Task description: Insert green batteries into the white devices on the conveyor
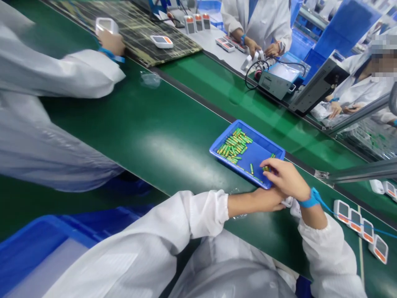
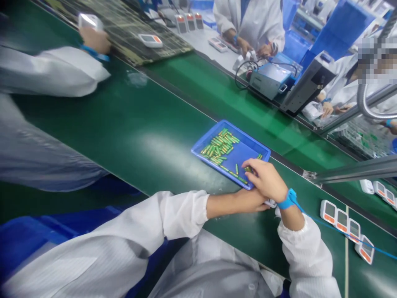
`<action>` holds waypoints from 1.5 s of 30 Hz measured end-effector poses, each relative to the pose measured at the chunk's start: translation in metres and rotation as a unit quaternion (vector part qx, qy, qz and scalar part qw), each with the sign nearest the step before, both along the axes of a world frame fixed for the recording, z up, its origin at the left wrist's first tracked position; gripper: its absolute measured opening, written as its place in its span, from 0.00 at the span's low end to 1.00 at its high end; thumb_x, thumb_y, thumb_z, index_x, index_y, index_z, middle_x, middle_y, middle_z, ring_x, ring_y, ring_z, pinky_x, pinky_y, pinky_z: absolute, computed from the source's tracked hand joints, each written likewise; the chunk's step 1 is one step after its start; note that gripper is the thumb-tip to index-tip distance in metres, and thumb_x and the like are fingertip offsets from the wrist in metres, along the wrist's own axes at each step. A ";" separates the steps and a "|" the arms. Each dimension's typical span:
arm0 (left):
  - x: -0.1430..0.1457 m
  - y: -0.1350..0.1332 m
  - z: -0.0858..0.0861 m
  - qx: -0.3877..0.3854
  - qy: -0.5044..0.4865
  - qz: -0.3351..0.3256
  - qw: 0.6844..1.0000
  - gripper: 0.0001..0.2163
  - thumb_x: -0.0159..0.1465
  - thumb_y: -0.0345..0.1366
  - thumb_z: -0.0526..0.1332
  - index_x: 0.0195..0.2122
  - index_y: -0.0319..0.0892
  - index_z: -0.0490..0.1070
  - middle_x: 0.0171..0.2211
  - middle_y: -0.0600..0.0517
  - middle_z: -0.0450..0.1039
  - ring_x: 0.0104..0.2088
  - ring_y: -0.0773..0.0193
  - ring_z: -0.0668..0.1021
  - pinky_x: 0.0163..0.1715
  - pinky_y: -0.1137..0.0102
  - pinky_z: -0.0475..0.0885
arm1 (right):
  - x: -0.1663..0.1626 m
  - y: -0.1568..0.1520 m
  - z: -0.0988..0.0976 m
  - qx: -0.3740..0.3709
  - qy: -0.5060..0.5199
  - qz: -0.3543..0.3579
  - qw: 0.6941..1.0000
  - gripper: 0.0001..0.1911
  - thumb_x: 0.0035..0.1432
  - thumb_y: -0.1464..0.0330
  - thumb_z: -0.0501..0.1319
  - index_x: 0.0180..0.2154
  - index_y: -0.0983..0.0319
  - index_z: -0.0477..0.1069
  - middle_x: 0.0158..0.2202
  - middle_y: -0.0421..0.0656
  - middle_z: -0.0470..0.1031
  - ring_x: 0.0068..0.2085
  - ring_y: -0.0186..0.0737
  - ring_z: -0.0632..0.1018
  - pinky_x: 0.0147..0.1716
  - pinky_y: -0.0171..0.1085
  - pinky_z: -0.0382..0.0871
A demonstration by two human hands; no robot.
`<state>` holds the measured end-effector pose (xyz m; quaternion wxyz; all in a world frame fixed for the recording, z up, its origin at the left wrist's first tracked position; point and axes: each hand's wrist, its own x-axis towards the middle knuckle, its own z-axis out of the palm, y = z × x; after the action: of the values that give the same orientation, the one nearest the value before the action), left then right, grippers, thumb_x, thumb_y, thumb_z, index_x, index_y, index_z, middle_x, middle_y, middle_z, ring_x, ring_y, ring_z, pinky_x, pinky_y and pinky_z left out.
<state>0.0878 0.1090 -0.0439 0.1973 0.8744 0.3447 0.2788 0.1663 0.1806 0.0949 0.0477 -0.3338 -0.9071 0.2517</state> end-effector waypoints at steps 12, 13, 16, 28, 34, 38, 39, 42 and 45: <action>-0.009 -0.003 0.012 -0.057 -0.052 0.072 0.994 0.37 0.67 0.39 0.74 0.72 0.39 0.58 0.62 0.37 0.70 0.65 0.40 0.73 0.65 0.48 0.73 | 0.126 -0.090 -0.076 0.081 0.147 -0.306 0.937 0.11 0.74 0.58 0.65 0.45 0.57 0.82 0.43 0.46 0.87 0.40 0.46 0.86 0.44 0.42 0.80; -0.009 -0.002 0.010 -0.064 -0.053 0.070 0.994 0.37 0.67 0.39 0.74 0.72 0.40 0.58 0.61 0.37 0.70 0.65 0.40 0.72 0.65 0.48 0.73 | 0.125 -0.092 -0.078 0.089 0.133 -0.290 0.943 0.10 0.75 0.59 0.64 0.45 0.56 0.82 0.43 0.46 0.87 0.40 0.46 0.86 0.44 0.43 0.80; -0.010 -0.001 0.008 -0.080 -0.058 0.068 0.993 0.36 0.67 0.40 0.73 0.72 0.40 0.59 0.61 0.37 0.71 0.65 0.40 0.72 0.64 0.47 0.73 | 0.128 -0.093 -0.078 0.094 0.108 -0.253 0.957 0.10 0.76 0.62 0.62 0.45 0.56 0.82 0.43 0.47 0.87 0.42 0.47 0.86 0.45 0.43 0.80; -0.014 -0.003 0.015 -0.102 -0.050 0.057 0.992 0.32 0.70 0.39 0.71 0.71 0.40 0.61 0.59 0.39 0.70 0.64 0.42 0.72 0.64 0.48 0.73 | 0.174 -0.077 -0.078 0.047 0.126 -0.184 0.974 0.18 0.77 0.56 0.63 0.62 0.49 0.82 0.51 0.48 0.86 0.47 0.52 0.86 0.48 0.49 0.83; -0.017 -0.005 0.022 -0.101 -0.037 0.060 0.992 0.29 0.71 0.40 0.71 0.69 0.42 0.63 0.57 0.41 0.71 0.62 0.43 0.73 0.62 0.50 0.74 | 0.318 -0.060 -0.049 -0.002 0.228 -0.242 0.943 0.33 0.83 0.57 0.35 0.74 0.34 0.68 0.49 0.47 0.88 0.41 0.48 0.88 0.37 0.51 0.82; -0.017 -0.005 0.025 -0.102 -0.048 0.053 0.992 0.20 0.71 0.38 0.71 0.60 0.42 0.68 0.55 0.42 0.72 0.59 0.45 0.74 0.60 0.52 0.74 | 0.254 -0.070 -0.053 0.025 0.146 -0.199 0.969 0.23 0.81 0.56 0.53 0.66 0.42 0.79 0.46 0.50 0.86 0.40 0.50 0.86 0.38 0.49 0.81; -0.017 -0.005 0.025 -0.103 -0.050 0.053 0.992 0.19 0.71 0.38 0.70 0.59 0.42 0.68 0.54 0.43 0.72 0.59 0.45 0.74 0.60 0.53 0.74 | 0.224 -0.072 -0.059 0.018 0.135 -0.182 0.974 0.20 0.79 0.57 0.57 0.64 0.44 0.81 0.47 0.48 0.86 0.42 0.50 0.86 0.40 0.48 0.82; -0.017 -0.004 0.023 -0.110 -0.051 0.055 0.991 0.19 0.70 0.38 0.70 0.58 0.43 0.69 0.54 0.43 0.72 0.59 0.45 0.74 0.59 0.52 0.74 | 0.153 -0.073 -0.074 -0.003 0.117 -0.145 0.982 0.16 0.78 0.62 0.61 0.57 0.47 0.86 0.48 0.45 0.84 0.46 0.47 0.86 0.47 0.44 0.83; -0.016 -0.004 0.020 -0.109 -0.050 0.049 0.992 0.19 0.71 0.39 0.70 0.59 0.43 0.69 0.54 0.43 0.72 0.59 0.45 0.74 0.59 0.52 0.74 | 0.135 -0.069 -0.078 -0.014 0.110 -0.135 0.985 0.16 0.78 0.66 0.60 0.53 0.52 0.87 0.48 0.46 0.83 0.46 0.45 0.85 0.49 0.42 0.82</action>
<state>0.0714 0.1049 -0.0238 0.2944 0.8149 0.4048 0.2922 0.3015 0.1111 0.0174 0.1763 -0.4241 -0.8393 0.2909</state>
